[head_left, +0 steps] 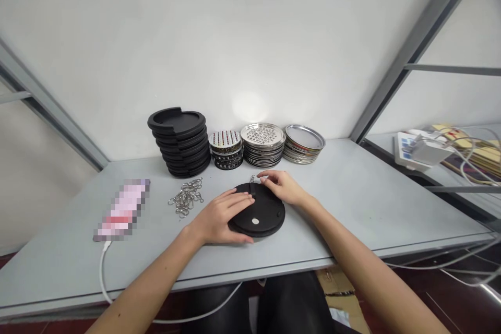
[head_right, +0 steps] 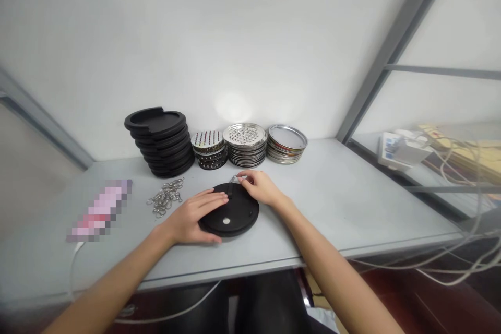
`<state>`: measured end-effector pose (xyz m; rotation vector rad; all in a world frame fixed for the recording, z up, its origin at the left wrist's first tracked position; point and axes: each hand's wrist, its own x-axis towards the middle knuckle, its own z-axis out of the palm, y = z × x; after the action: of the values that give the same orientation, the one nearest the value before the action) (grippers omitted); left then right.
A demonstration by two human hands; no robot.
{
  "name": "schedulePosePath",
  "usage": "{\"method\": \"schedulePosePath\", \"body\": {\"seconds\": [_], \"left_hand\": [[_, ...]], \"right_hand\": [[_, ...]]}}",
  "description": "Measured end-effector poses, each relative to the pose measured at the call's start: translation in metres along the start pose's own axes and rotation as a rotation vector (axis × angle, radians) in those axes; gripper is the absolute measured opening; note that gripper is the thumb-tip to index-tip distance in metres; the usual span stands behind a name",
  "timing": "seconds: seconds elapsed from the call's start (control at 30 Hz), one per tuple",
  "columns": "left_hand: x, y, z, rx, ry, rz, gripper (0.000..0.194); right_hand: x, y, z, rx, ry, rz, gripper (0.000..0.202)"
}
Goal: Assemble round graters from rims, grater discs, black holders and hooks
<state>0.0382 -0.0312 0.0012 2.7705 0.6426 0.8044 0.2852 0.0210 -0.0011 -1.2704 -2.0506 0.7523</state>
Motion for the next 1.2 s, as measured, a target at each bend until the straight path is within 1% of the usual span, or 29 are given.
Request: {"method": "schedulePosePath", "body": {"seconds": [0.07, 0.1, 0.17, 0.2, 0.23, 0.3, 0.37, 0.43, 0.53, 0.63, 0.7, 0.77, 0.83, 0.87, 0.9, 0.97, 1.03, 1.07, 1.13, 1.2], "left_hand": [[-0.001, -0.001, -0.001, -0.078, 0.135, -0.035, 0.066], [-0.002, -0.002, -0.002, -0.126, 0.205, -0.078, 0.058], [-0.002, -0.003, -0.003, -0.210, 0.347, -0.213, 0.048], [-0.001, -0.004, -0.004, -0.241, 0.411, -0.292, 0.046], [0.000, -0.005, -0.005, -0.267, 0.467, -0.367, 0.046], [0.003, -0.007, -0.005, -0.329, 0.562, -0.486, 0.048], [0.006, -0.010, -0.005, -0.416, 0.614, -0.550, 0.050], [0.008, -0.014, -0.003, -0.505, 0.630, -0.582, 0.051], [0.009, -0.019, -0.001, -0.644, 0.666, -0.608, 0.049], [0.009, -0.020, -0.004, -0.793, 0.692, -0.568, 0.046], [0.009, -0.017, -0.008, -0.842, 0.654, -0.510, 0.044], [0.008, -0.013, -0.011, -0.785, 0.602, -0.485, 0.043], [0.008, -0.007, -0.013, -0.602, 0.532, -0.472, 0.042], [0.007, -0.004, -0.013, -0.477, 0.478, -0.454, 0.044], [0.007, -0.002, -0.013, -0.352, 0.407, -0.427, 0.049], [0.006, 0.002, -0.012, -0.151, 0.230, -0.368, 0.071], [0.005, 0.004, -0.010, -0.051, 0.059, -0.341, 0.092], [0.004, 0.003, -0.009, -0.025, -0.006, -0.339, 0.098], [0.002, 0.000, -0.007, 0.024, -0.079, -0.343, 0.100], [-0.001, -0.004, -0.006, 0.066, -0.104, -0.353, 0.096]], "right_hand": [[0.000, 0.001, -0.001, 0.114, -0.016, 0.053, 0.049], [0.000, 0.002, -0.002, 0.167, -0.022, 0.093, 0.056], [0.000, 0.002, -0.005, 0.231, 0.001, 0.163, 0.072], [-0.001, 0.002, -0.007, 0.247, 0.031, 0.164, 0.077], [-0.001, 0.002, -0.009, 0.264, 0.064, 0.127, 0.080], [-0.003, 0.001, -0.008, 0.324, 0.114, -0.035, 0.073], [-0.003, -0.002, -0.004, 0.394, 0.125, -0.193, 0.060], [-0.003, -0.007, 0.003, 0.433, 0.142, -0.236, 0.056], [-0.003, -0.014, 0.008, 0.540, 0.156, -0.180, 0.045], [-0.005, -0.019, 0.002, 0.684, 0.151, -0.087, 0.040], [-0.006, -0.020, -0.006, 0.784, 0.121, -0.006, 0.039], [-0.006, -0.019, -0.012, 0.860, 0.039, 0.090, 0.037], [-0.005, -0.016, -0.014, 0.870, -0.019, 0.201, 0.035], [-0.004, -0.014, -0.014, 0.851, -0.022, 0.255, 0.034], [-0.003, -0.012, -0.012, 0.825, -0.009, 0.305, 0.034], [-0.001, -0.009, -0.006, 0.775, 0.037, 0.367, 0.033], [0.002, -0.006, 0.001, 0.750, 0.078, 0.379, 0.032], [0.003, -0.005, 0.004, 0.750, 0.092, 0.371, 0.031], [0.005, -0.004, 0.009, 0.768, 0.092, 0.340, 0.032], [0.006, -0.004, 0.013, 0.775, 0.074, 0.304, 0.035]]}}
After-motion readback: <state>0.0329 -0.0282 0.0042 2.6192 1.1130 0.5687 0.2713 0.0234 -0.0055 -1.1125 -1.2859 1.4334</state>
